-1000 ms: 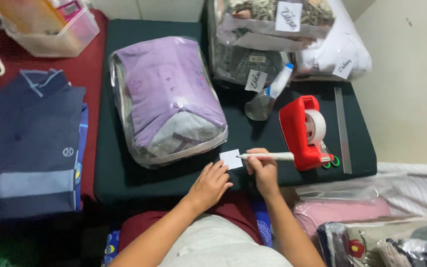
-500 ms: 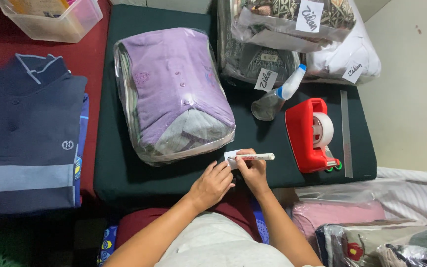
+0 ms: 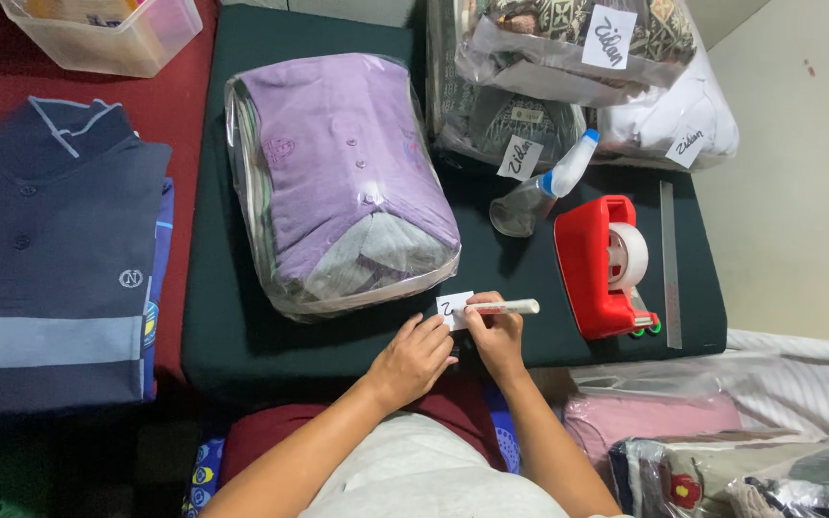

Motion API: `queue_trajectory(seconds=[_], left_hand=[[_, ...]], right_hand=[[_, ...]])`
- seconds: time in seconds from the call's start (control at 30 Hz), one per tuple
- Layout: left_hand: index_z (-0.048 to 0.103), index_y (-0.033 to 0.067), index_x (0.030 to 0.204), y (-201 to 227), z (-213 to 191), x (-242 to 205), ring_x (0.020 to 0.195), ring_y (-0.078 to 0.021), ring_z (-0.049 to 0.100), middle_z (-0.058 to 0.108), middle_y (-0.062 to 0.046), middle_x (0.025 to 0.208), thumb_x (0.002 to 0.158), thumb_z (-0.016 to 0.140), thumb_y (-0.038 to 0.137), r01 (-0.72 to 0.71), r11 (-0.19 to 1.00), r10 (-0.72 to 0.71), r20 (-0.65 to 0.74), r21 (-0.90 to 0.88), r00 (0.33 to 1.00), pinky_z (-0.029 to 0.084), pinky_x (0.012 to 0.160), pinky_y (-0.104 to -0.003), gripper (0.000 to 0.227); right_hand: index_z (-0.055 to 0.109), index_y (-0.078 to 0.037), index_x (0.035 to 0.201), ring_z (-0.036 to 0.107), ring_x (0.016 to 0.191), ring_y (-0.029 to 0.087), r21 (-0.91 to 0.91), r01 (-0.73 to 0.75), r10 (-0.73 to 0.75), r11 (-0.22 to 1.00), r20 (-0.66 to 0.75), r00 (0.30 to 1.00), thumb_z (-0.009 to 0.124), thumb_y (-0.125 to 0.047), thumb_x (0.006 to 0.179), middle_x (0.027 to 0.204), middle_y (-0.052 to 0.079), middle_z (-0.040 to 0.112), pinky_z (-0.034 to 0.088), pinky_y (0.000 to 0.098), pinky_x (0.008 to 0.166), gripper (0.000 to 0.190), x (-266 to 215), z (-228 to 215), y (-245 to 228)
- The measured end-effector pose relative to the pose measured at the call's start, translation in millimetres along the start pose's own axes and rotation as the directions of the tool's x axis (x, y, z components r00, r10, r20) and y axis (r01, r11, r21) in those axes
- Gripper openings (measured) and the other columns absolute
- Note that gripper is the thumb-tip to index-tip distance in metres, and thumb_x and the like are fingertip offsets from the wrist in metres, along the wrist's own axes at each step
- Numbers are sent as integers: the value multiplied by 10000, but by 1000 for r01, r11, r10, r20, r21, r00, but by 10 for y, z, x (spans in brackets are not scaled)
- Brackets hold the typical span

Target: Packaging folded clothes into plastic bags and labeling them for order fulfillment.

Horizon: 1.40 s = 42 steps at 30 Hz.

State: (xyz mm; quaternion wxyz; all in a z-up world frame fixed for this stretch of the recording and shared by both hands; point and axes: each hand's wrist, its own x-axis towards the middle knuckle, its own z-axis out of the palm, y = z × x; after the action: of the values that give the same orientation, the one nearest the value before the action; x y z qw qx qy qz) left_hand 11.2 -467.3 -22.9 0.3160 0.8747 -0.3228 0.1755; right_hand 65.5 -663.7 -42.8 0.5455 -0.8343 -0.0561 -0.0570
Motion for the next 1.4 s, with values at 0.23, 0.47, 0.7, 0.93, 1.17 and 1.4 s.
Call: queue_trajectory(seconds=[0.23, 0.47, 0.7, 0.93, 1.17, 1.4], left_hand=[[652, 27, 1041, -4, 14, 5, 1289, -299, 537, 623, -138, 1202, 922, 707, 239, 5, 1000, -5, -6, -4, 1000, 417, 1100, -502, 249], [648, 30, 1041, 4, 17, 6, 1287, -299, 539, 616, -133, 1195, 914, 715, 233, 19, 1000, -18, 3, -22, 1000, 424, 1099, -500, 248], [643, 29, 1030, 20, -40, 26, 1276, -298, 541, 615, -136, 1188, 911, 715, 223, 27, 999, -27, 4, -27, 1000, 428, 1095, -498, 238], [640, 27, 1030, 13, -31, 35, 1273, -302, 539, 616, -137, 1194, 909, 716, 220, 17, 999, -17, -7, -30, 1000, 428, 1094, -500, 240], [640, 31, 1029, 11, -26, 33, 1280, -296, 538, 618, -134, 1203, 912, 714, 224, 18, 1000, -18, -3, -11, 1000, 422, 1099, -496, 238], [640, 38, 1024, 17, -18, 26, 1292, -294, 538, 618, -129, 1196, 905, 710, 221, 26, 1000, -26, 26, -18, 999, 421, 1105, -494, 229]], right_hand=[[708, -5, 948, 604, 702, 73, -37, 13, -13, 999, -9, 1000, 703, -37, 885, 811, 19, 685, 498, 232, 642, 71, -9, -52, 29], [723, 5, 938, 592, 674, 95, -51, -6, 4, 999, -27, 1000, 714, -44, 890, 795, 36, 683, 480, 246, 616, 69, -7, -65, -24], [707, 1, 969, 643, 745, 73, -21, 16, -17, 1000, -92, 996, 690, -58, 893, 871, 25, 703, 517, 226, 658, 98, 10, -50, -52], [718, -1, 929, 623, 693, 92, -115, -20, 12, 993, -73, 997, 700, -49, 878, 790, 50, 693, 498, 239, 640, 72, -27, -115, 11], [718, -4, 905, 586, 658, 86, -94, -26, 17, 995, -89, 996, 702, -40, 877, 755, 39, 669, 475, 245, 610, 49, -48, -127, 20], [707, 0, 918, 598, 685, 70, -57, 60, -65, 997, -93, 994, 695, -35, 878, 822, 18, 678, 482, 235, 612, 54, -40, -132, 1]])
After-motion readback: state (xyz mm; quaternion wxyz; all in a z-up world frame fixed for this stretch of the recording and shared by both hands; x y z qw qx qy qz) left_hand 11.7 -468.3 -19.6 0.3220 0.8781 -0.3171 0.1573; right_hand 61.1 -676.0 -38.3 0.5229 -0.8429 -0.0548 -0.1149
